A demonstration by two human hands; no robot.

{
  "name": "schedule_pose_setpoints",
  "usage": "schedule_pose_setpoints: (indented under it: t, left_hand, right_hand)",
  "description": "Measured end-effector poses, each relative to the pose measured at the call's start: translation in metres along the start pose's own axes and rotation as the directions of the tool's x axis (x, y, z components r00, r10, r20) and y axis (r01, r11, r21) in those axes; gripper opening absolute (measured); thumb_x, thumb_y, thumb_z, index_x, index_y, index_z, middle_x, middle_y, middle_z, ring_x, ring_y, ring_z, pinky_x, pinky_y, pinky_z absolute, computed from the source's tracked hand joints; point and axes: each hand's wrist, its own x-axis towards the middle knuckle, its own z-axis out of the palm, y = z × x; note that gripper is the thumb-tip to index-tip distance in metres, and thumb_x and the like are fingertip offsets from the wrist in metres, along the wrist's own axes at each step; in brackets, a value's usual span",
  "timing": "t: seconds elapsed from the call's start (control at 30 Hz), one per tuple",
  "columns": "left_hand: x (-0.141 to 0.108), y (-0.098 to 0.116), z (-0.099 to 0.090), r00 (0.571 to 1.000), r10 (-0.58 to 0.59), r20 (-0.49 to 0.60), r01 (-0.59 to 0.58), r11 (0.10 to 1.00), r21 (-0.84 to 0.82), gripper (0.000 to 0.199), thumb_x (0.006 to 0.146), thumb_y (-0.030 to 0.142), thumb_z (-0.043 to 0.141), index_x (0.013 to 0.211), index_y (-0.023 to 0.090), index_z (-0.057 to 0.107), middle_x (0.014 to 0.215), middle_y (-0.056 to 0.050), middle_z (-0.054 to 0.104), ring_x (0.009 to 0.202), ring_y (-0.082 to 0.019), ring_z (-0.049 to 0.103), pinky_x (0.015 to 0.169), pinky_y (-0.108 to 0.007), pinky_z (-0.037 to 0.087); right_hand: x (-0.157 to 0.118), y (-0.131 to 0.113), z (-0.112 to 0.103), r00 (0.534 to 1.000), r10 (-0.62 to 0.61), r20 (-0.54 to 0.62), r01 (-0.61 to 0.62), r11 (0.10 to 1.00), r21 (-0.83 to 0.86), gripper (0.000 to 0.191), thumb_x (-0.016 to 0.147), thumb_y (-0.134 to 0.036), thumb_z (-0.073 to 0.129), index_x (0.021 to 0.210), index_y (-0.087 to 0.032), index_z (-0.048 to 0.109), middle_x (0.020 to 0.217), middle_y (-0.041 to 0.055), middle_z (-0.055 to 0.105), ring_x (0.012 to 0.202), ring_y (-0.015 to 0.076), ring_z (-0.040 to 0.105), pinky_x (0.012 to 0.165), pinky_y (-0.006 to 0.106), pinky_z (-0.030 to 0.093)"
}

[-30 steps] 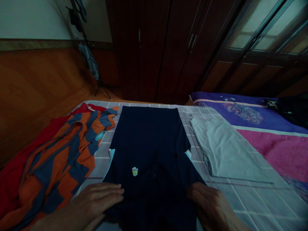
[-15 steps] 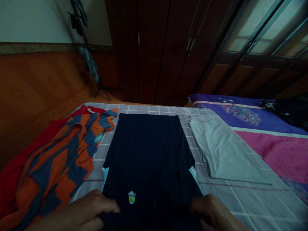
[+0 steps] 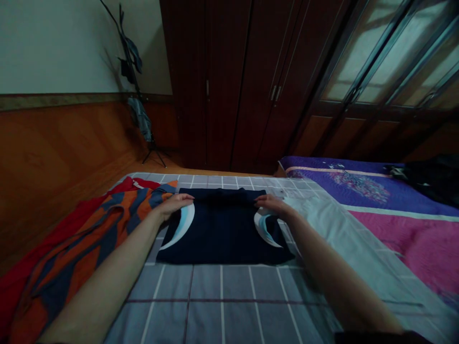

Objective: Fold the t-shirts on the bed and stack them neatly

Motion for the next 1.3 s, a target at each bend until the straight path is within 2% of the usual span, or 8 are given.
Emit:
schedule_pose_setpoints:
  t: [0.2, 0.33, 0.6, 0.73, 0.83, 1.1, 1.2, 1.3]
  left_hand:
    - [0.010, -0.030, -0.005, 0.999, 0.032, -0.036, -0.033, 0.999, -0.029, 0.059, 0.062, 0.036, 0.079, 0.111, 0.014, 0.056, 0.093, -0.005, 0.068, 0.079, -0.018, 0.063, 0.071, -0.027, 0.048]
    - [0.005, -0.024, -0.008, 1.000, 0.004, -0.004, -0.004, 1.000, -0.031, 0.067, 0.061, 0.034, 0.080, 0.119, 0.015, 0.053, 0.098, -0.006, 0.067, 0.084, -0.019, 0.064, 0.074, -0.029, 0.048]
    - [0.001, -0.015, -0.010, 0.995, 0.067, -0.072, -0.047, 0.967, 0.251, 0.062, 0.065, 0.032, 0.070, 0.120, 0.011, 0.051, 0.110, -0.011, 0.063, 0.096, -0.023, 0.063, 0.084, -0.034, 0.049]
    - [0.007, -0.015, -0.009, 0.971, 0.219, -0.094, -0.102, 0.738, 0.667, 0.059, 0.070, 0.036, 0.060, 0.122, 0.010, 0.052, 0.120, -0.014, 0.060, 0.108, -0.026, 0.059, 0.093, -0.035, 0.046]
    - [0.012, -0.020, -0.010, 0.950, 0.300, -0.089, -0.096, 0.550, 0.829, 0.056, 0.069, 0.028, 0.057, 0.123, 0.012, 0.054, 0.123, -0.013, 0.059, 0.114, -0.027, 0.055, 0.100, -0.037, 0.041]
    - [0.013, -0.023, -0.015, 0.915, 0.372, -0.155, -0.024, 0.433, 0.901, 0.052, 0.066, 0.008, 0.044, 0.116, 0.010, 0.060, 0.119, -0.013, 0.059, 0.116, -0.028, 0.052, 0.104, -0.040, 0.036]
    - [0.005, -0.014, 0.004, 0.879, 0.461, -0.121, -0.065, 0.367, 0.928, 0.048, 0.076, 0.017, 0.048, 0.123, 0.012, 0.056, 0.130, -0.015, 0.050, 0.123, -0.031, 0.045, 0.107, -0.043, 0.033]
    - [-0.002, -0.011, 0.040, 0.840, 0.537, 0.078, -0.270, 0.289, 0.919, 0.043, 0.087, 0.033, 0.048, 0.126, 0.017, 0.055, 0.135, -0.012, 0.048, 0.125, -0.028, 0.044, 0.108, -0.043, 0.033]
  right_hand:
    - [0.013, 0.041, 0.008, 0.998, 0.040, -0.049, -0.039, 0.999, 0.017, 0.015, 0.077, -0.028, 0.059, 0.067, -0.017, 0.054, 0.057, -0.0054, 0.052, 0.051, 0.0087, 0.047, 0.052, 0.022, 0.037]
    - [0.013, 0.044, 0.007, 0.996, 0.063, -0.064, -0.062, 0.998, 0.025, 0.003, 0.063, -0.019, 0.058, 0.067, -0.018, 0.057, 0.054, -0.0043, 0.056, 0.048, 0.0094, 0.049, 0.048, 0.021, 0.035]
    - [0.022, 0.051, -0.013, 0.946, 0.079, -0.313, -0.140, 0.974, -0.178, 0.038, 0.068, -0.010, 0.051, 0.104, -0.012, 0.064, 0.077, 0.0049, 0.068, 0.068, 0.0157, 0.061, 0.059, 0.023, 0.043]
    - [0.015, 0.045, -0.028, 0.905, 0.052, -0.422, -0.217, 0.910, -0.353, 0.040, 0.078, -0.026, 0.055, 0.115, -0.015, 0.061, 0.095, 0.0103, 0.069, 0.088, 0.0228, 0.063, 0.071, 0.029, 0.044]
    - [0.006, 0.040, -0.028, 0.902, 0.056, -0.428, -0.274, 0.840, -0.468, 0.048, 0.076, -0.042, 0.062, 0.115, -0.015, 0.062, 0.102, 0.0143, 0.067, 0.098, 0.0297, 0.061, 0.077, 0.035, 0.043]
    - [0.002, 0.039, -0.008, 0.924, 0.079, -0.373, -0.311, 0.722, -0.618, 0.020, 0.086, -0.029, 0.056, 0.099, -0.016, 0.065, 0.097, 0.0080, 0.066, 0.092, 0.0209, 0.062, 0.080, 0.037, 0.046]
    - [0.000, 0.032, -0.011, 0.922, 0.048, -0.385, -0.301, 0.717, -0.629, 0.025, 0.083, -0.020, 0.054, 0.106, -0.018, 0.065, 0.103, 0.0120, 0.066, 0.098, 0.0242, 0.061, 0.080, 0.033, 0.044]
    - [-0.008, 0.022, -0.018, 0.912, 0.011, -0.409, -0.289, 0.725, -0.625, 0.036, 0.084, -0.023, 0.051, 0.118, -0.018, 0.059, 0.113, 0.0125, 0.064, 0.105, 0.0257, 0.058, 0.081, 0.031, 0.042]
